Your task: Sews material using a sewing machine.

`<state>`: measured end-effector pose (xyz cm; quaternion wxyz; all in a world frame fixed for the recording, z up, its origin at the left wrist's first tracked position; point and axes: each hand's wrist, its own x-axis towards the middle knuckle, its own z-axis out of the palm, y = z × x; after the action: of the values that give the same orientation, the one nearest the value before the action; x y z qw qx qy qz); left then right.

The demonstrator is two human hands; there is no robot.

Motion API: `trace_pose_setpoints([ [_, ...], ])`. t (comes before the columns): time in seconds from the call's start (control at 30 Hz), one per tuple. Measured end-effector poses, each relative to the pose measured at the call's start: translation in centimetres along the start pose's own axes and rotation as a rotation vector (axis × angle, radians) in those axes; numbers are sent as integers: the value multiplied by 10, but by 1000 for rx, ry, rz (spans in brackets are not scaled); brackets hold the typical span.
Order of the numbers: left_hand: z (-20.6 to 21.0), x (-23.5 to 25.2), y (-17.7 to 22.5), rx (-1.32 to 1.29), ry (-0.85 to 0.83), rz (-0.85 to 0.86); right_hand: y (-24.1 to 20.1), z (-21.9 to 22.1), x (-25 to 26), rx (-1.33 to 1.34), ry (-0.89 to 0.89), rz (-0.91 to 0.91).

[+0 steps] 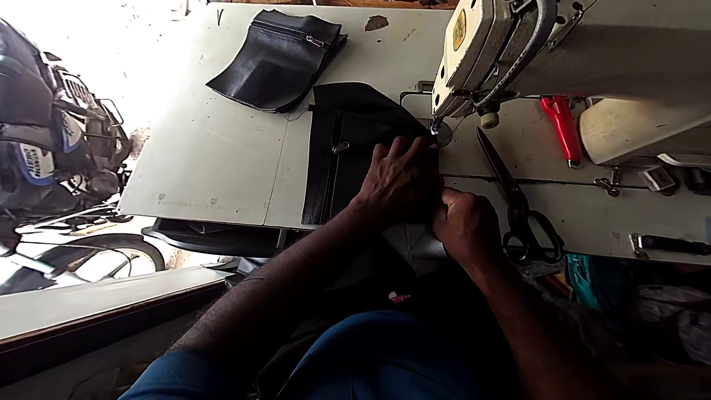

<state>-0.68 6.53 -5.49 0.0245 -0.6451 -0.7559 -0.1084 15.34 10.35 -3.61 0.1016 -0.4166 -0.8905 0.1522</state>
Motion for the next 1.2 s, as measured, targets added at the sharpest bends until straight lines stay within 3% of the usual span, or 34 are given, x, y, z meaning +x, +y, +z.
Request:
trace_pose_setpoints([
  [1.2, -5, 1, 3, -16, -58, -17, -1, 5, -5, -83, 48, -33],
])
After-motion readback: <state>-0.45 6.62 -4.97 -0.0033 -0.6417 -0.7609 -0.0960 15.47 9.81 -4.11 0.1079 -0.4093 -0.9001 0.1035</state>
